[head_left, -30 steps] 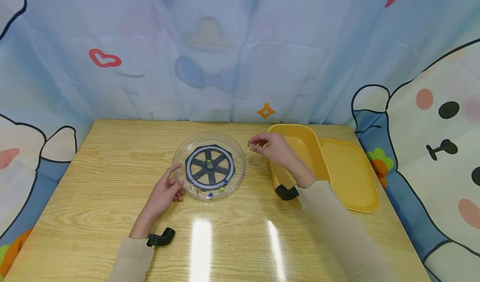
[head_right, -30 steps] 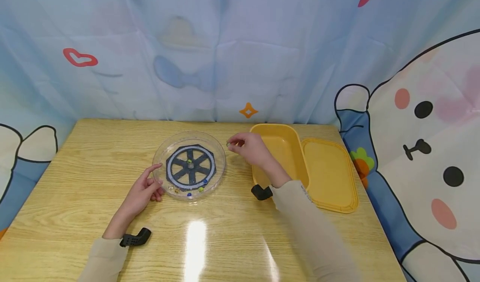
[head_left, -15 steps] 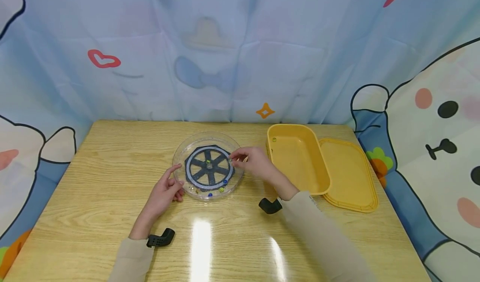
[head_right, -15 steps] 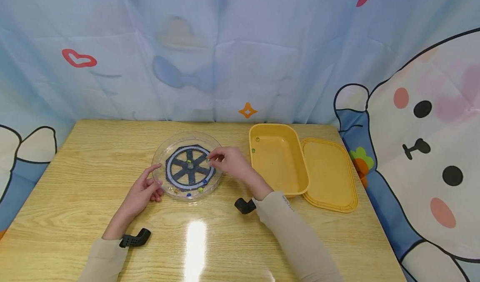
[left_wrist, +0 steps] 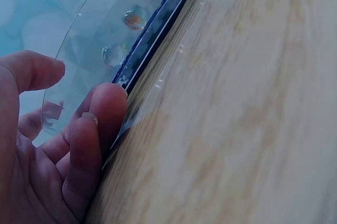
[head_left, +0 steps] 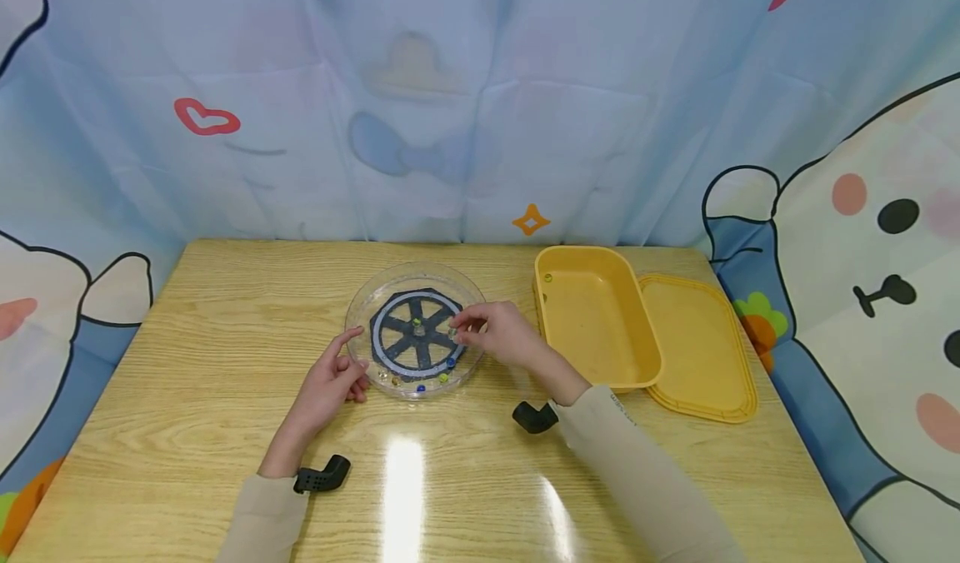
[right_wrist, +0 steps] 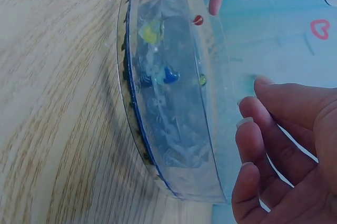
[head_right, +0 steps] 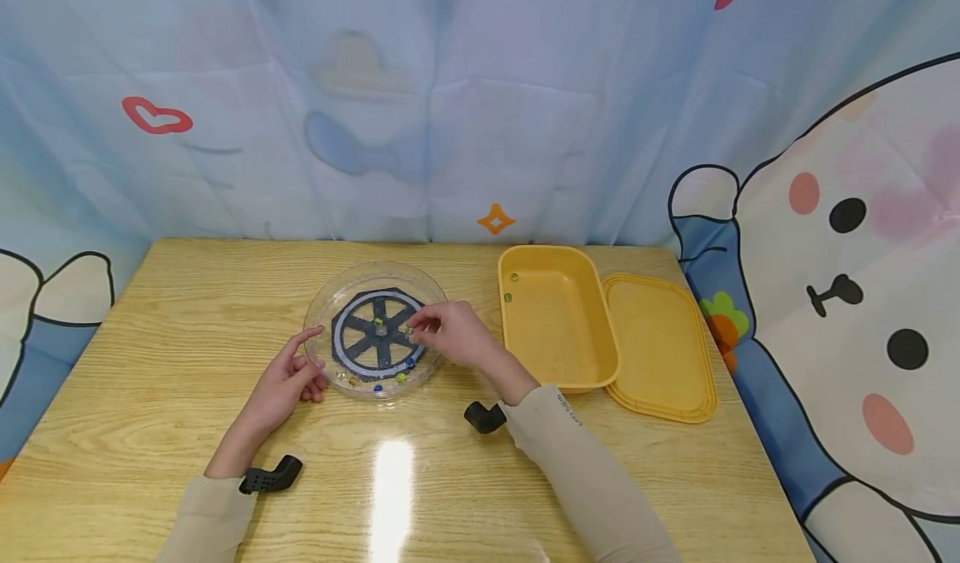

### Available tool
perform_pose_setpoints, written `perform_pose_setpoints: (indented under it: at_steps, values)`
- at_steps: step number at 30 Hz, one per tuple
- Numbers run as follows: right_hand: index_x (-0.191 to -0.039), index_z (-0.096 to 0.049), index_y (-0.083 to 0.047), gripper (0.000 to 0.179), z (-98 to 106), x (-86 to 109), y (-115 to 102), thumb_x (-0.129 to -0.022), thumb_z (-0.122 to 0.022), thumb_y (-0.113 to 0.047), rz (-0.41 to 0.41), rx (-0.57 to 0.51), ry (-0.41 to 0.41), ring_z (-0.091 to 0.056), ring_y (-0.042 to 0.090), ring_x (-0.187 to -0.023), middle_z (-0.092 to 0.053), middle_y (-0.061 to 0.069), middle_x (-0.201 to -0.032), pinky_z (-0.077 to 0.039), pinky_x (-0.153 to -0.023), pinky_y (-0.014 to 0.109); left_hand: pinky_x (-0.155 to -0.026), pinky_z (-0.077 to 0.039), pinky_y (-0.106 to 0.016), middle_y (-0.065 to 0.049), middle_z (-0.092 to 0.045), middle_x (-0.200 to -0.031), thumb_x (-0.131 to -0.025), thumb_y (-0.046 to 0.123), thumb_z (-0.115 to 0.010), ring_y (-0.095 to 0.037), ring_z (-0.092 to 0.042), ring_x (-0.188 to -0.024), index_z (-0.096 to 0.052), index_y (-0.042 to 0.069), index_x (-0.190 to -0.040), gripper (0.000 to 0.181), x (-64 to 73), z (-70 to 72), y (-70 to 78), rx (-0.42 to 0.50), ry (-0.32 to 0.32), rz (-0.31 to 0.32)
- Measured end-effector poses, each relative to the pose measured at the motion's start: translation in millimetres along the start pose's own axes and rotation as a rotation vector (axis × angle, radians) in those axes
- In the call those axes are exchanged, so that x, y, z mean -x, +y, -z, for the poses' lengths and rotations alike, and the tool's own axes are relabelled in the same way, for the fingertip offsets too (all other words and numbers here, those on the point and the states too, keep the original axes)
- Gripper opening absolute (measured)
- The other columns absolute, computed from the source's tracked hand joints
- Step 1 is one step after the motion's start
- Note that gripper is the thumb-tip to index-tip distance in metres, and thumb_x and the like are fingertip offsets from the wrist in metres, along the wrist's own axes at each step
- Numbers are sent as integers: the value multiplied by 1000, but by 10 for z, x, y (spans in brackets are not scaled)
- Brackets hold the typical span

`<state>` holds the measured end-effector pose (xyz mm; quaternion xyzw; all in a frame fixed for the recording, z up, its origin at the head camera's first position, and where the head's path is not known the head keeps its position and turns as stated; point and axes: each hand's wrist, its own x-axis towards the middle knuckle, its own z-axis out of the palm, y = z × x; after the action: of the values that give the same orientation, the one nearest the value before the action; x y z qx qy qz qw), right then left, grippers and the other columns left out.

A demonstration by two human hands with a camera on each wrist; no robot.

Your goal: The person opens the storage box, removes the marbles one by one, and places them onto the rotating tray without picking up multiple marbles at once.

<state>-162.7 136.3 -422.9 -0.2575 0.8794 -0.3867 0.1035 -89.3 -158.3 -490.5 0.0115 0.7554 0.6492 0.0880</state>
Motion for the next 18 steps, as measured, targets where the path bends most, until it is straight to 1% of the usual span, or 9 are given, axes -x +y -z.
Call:
perform_pose_setpoints:
  at_steps: [4,7,12,14,18]
  values:
    - [-106,-74,-1,17,12,0,17,-92,-73,-11,7,-16,-1,-60,13,-81,-70,-1,-91,-51,-68,27,-61,-55,-30,-17,-63,-80,-103,12,-55,-24,-63,-62,-35,15,-153,54,-5,0,-3,-4,1,-2]
    - [-106,-74,0,17,49,6,17,-92,-73,-10,2,-36,4,-61,15,-81,-70,0,-91,-51,-66,28,-61,-55,-30,-17,-63,-80,-103,12,-55,-24,-63,-62,-35,14,-153,54,-6,-1,-6,-7,-2,-5]
    - [-108,-74,-2,18,166,22,0,-95,-70,-12,-59,-60,20,-59,18,-85,-69,1,-94,-49,-67,30,-61,-55,-31,-17,-63,-80,-103,12,-55,-23,-63,-62,-36,16,-153,54,-3,-4,-2,-5,1,1]
    - [-109,-74,-3,18,230,28,-1,-95,-70,-14,-69,-44,35,-59,19,-86,-70,1,-96,-49,-70,32,-61,-55,-31,-17,-63,-80,-103,12,-55,-24,-63,-62,-36,17,-153,53,-2,-4,0,-4,4,4]
    - [-108,-75,-8,16,378,36,22,-95,-70,-15,-70,7,81,-60,18,-85,-71,-1,-97,-50,-70,33,-62,-55,-31,-17,-63,-81,-104,13,-54,-24,-63,-63,-36,18,-153,53,-1,-1,2,-7,2,8]
